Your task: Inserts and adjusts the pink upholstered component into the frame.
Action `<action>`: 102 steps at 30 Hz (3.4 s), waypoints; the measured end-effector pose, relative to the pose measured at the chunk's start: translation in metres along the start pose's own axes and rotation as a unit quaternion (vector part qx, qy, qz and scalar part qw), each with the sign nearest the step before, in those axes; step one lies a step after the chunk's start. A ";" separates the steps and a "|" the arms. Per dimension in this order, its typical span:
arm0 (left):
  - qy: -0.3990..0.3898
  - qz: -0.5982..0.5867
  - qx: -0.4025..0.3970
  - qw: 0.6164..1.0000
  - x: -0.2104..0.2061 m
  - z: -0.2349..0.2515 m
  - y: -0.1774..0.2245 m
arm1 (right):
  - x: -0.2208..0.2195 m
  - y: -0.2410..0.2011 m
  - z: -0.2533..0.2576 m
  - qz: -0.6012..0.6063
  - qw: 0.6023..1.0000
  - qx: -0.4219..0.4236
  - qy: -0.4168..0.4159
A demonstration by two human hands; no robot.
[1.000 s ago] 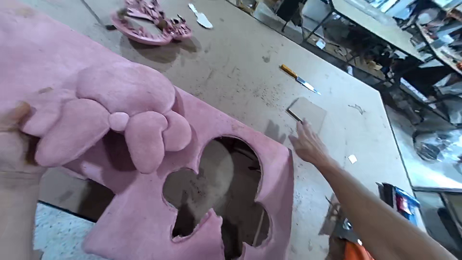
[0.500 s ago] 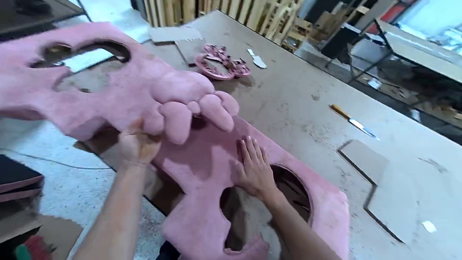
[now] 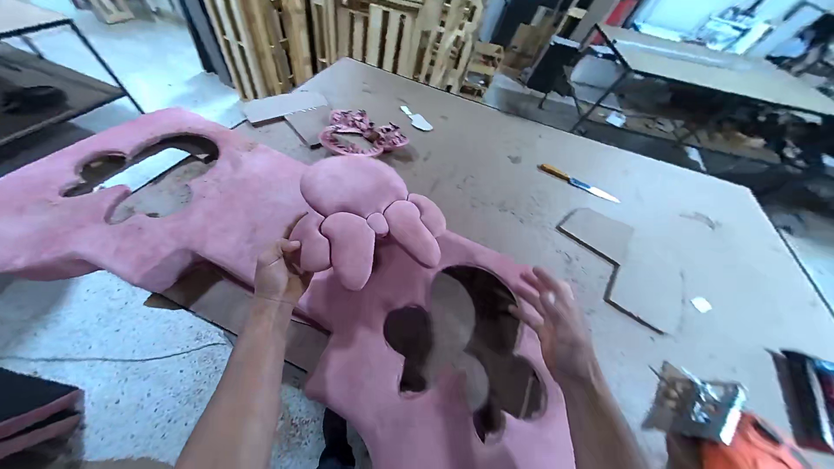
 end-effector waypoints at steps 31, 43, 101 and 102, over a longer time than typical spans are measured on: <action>-0.289 0.490 -0.107 0.816 -0.156 -0.086 -0.085 | 0.047 0.036 -0.066 -0.141 0.984 -0.040 0.105; -0.181 0.654 -0.258 0.688 -0.159 -0.112 -0.073 | 0.038 0.042 -0.067 -0.279 0.956 -0.022 0.086; -0.122 0.783 -0.150 0.592 -0.168 -0.128 -0.107 | 0.050 0.025 -0.096 -0.443 0.896 -0.022 0.010; -0.123 0.783 -0.154 0.590 -0.169 -0.127 -0.107 | 0.050 0.026 -0.098 -0.450 0.893 -0.013 0.025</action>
Point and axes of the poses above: each hand's wrist, its own z-axis towards the middle knuckle, its own x-axis out of the back of the hand, y = z × x, the point moved 10 cm from there along z, towards the middle knuckle, and after that the axes turned 14 degrees about z, right-handed, at the moved point
